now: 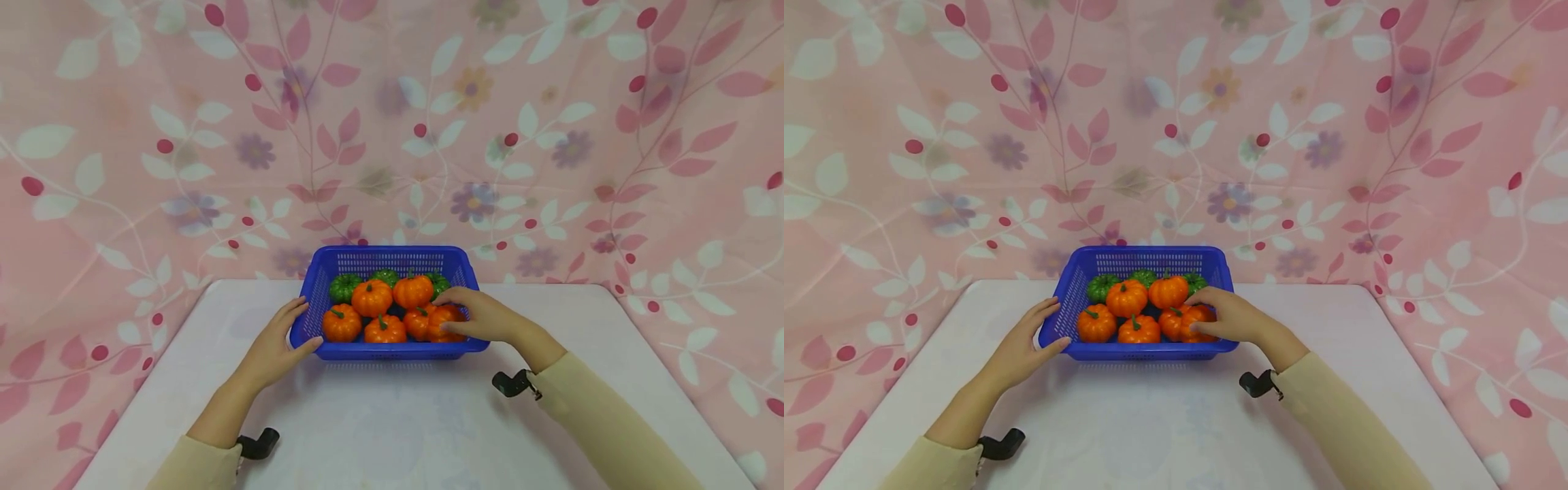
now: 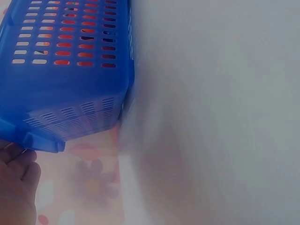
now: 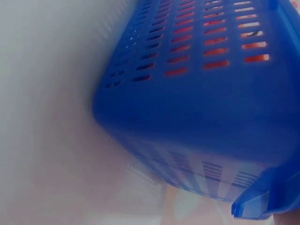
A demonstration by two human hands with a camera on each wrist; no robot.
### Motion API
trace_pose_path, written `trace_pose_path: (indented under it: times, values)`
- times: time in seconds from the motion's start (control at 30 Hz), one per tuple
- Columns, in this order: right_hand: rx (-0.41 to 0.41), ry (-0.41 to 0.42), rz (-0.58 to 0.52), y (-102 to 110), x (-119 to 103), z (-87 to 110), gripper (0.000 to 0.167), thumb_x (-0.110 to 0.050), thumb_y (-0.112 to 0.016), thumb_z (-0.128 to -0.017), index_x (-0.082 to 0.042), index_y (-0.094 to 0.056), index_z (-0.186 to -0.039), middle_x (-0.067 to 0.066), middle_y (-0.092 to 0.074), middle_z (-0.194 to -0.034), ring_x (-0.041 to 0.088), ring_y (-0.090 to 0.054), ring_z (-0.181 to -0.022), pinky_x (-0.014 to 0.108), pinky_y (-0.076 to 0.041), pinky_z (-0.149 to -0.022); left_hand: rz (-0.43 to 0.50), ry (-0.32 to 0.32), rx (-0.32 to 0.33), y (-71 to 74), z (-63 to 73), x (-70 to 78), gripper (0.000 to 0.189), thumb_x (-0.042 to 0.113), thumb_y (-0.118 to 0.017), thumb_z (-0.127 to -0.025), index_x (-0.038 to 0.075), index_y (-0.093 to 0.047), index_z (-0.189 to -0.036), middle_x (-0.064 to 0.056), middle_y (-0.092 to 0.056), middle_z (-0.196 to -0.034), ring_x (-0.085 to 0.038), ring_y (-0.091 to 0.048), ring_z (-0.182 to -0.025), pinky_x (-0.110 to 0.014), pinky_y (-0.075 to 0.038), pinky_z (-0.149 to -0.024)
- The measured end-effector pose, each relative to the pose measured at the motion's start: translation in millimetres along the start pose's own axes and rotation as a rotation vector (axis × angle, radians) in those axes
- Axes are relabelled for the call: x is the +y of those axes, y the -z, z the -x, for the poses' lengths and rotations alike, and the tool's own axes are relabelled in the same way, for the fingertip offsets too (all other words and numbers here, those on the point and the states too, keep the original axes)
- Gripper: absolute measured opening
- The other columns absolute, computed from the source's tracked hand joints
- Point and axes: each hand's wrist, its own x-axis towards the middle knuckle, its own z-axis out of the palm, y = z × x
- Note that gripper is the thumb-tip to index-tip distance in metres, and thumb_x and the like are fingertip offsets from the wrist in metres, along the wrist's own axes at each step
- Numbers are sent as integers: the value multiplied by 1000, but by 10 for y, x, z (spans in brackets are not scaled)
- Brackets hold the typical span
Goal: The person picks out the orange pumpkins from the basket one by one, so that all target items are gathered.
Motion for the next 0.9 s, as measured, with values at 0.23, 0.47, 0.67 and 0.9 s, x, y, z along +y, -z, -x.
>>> trace_pose_path:
  times: [0.23,0.47,0.67,0.9]
  values:
    - [-74,-63,0,11,-7,-58,45,-36,-73,-92,-12,-65,-130,6,-62,-133,28,-56,-124,53,-43,-108,-3,-2,8,12,4,29,79,39,-76,-88,-2,-44,-148,-15,-34,-159,-40,-31,-146,-61,-27,-115]
    - [-139,-136,-10,63,81,-134,44,-42,-72,-91,-20,-67,-130,4,-61,-135,27,-55,-125,53,-42,-109,-24,13,-5,13,8,35,82,43,-75,-89,-2,-43,-149,-17,-33,-160,-41,-31,-145,-61,-28,-115]
    - [-148,-126,-63,92,132,-146,43,-42,-73,-91,-20,-68,-128,3,-63,-133,27,-56,-122,53,-44,-107,-32,18,-20,9,18,50,83,45,-74,-89,0,-41,-151,-18,-32,-160,-41,-30,-145,-62,-28,-114]
    - [-73,-122,-134,127,66,-105,42,-40,-73,-91,-20,-68,-128,3,-63,-130,27,-57,-120,53,-47,-103,-35,23,-17,0,33,38,84,46,-74,-88,0,-41,-151,-17,-32,-160,-41,-30,-146,-61,-28,-114]
